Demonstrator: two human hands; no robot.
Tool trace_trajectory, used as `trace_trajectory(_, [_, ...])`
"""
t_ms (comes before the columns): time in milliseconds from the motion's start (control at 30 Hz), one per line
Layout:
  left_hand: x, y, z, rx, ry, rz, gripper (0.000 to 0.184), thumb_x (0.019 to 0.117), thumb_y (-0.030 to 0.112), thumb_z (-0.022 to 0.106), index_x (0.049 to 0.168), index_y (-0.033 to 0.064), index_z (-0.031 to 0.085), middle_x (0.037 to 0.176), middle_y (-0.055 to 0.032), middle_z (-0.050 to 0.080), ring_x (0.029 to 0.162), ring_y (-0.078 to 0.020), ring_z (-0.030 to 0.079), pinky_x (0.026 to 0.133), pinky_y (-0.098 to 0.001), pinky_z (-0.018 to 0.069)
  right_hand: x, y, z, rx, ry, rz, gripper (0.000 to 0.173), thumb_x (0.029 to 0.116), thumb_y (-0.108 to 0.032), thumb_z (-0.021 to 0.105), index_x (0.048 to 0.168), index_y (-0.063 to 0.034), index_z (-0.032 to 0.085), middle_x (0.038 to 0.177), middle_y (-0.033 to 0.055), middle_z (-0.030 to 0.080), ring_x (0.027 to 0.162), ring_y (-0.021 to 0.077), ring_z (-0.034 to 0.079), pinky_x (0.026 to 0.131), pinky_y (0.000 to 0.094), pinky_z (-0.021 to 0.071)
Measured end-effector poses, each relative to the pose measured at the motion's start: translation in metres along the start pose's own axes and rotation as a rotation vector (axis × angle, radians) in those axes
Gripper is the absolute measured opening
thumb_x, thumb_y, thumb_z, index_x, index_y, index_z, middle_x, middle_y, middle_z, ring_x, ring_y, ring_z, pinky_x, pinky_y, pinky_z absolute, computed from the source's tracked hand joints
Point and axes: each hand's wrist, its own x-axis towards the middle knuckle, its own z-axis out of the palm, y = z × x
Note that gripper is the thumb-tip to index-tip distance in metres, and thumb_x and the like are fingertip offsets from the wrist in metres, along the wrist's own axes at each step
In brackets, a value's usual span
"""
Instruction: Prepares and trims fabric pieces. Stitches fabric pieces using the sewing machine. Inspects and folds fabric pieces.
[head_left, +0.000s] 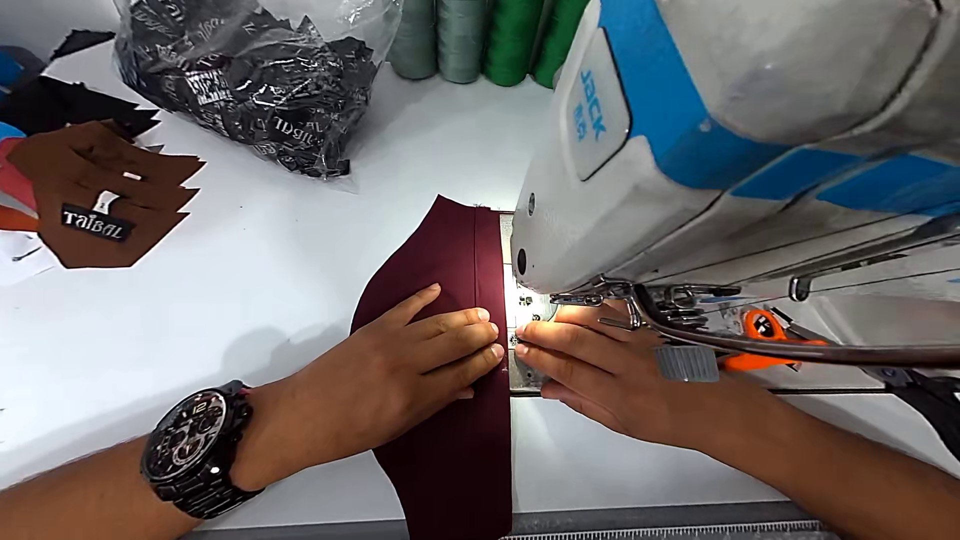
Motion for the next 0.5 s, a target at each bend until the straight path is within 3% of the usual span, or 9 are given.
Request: trace_trajectory(500, [0.0001,0.0009,0.0012,-0.004,0.0,-0.008,0.034,0.1082,0.029,0.047,0.126,0.0137,0.072,0.136,-0.001,0.066,0.138,-0.0176,0.054,0.118,-0.0479,0.0411,-0.0001,-0.0005,0.0016,-0.015,0.005,0.0,0.033,0.1067,-0.036,0.05,0.125,-0.0191,0.072,0.128,-0.0006,0.069,0.116,0.0173,0.063,0.097,0.0339,0.0491])
